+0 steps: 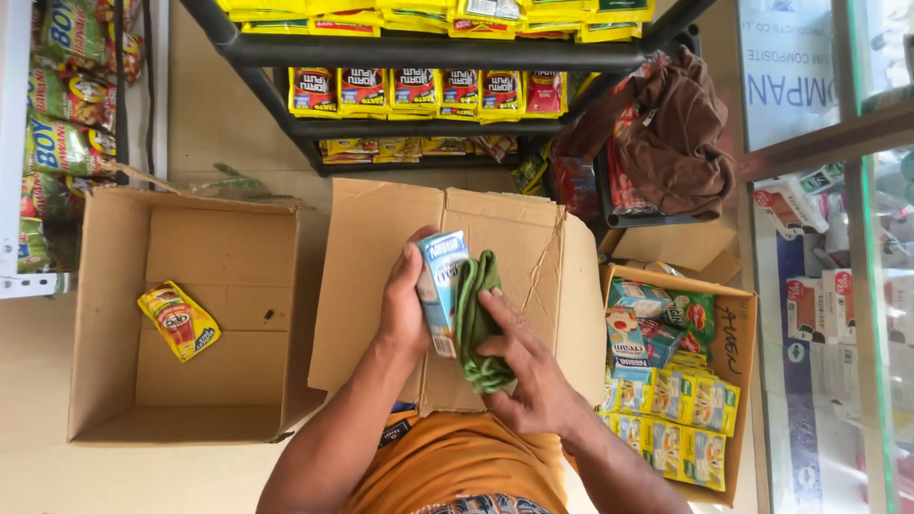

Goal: The person wipes down cartons of cream with a cloth.

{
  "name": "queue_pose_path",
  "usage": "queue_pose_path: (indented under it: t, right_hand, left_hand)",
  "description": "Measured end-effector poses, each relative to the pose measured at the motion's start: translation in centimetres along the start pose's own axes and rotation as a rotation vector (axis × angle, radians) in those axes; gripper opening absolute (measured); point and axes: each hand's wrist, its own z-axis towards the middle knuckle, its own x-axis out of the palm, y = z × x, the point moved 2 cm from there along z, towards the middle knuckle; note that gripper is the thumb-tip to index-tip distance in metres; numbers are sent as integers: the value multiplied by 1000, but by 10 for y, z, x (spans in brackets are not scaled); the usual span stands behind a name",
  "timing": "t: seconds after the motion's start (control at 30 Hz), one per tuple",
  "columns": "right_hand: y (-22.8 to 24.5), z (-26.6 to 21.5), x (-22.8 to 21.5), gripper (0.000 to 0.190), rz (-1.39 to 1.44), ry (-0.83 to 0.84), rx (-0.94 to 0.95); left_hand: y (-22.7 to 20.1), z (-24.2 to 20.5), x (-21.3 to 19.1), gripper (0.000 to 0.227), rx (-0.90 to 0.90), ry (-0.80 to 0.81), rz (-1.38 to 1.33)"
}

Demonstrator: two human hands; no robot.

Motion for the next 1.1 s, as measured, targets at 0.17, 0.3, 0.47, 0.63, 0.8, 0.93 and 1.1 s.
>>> queue_pose_path:
  t: [0.17,0.3,0.47,0.63,0.8,0.93,1.1]
  right_hand:
    - [-29,-18,23,43,321,-142,216]
    - [-42,-1,43,48,561,-493,536]
    - [-23,28,29,82,243,-324,537]
    - [-66,9,16,62,672,-415,905]
    - [-64,17,-24,54,1034,-741,618]
    - [-40,27,-28,55,469,-636,471]
    - [-22,30,12,93,-367,-5,55]
  left_hand:
    - [10,22,6,46,-145,23,-90]
    - [14,25,7,44,-138,2,-47]
    - [15,32,-2,43,-56,3,37]
    - [11,38,10,44,-191,-143,-19]
    - [18,43,9,54,-315,-153,-13]
    - [20,49,19,56,-349,-103,-72]
    - [28,54,5,68,-406,96,-173]
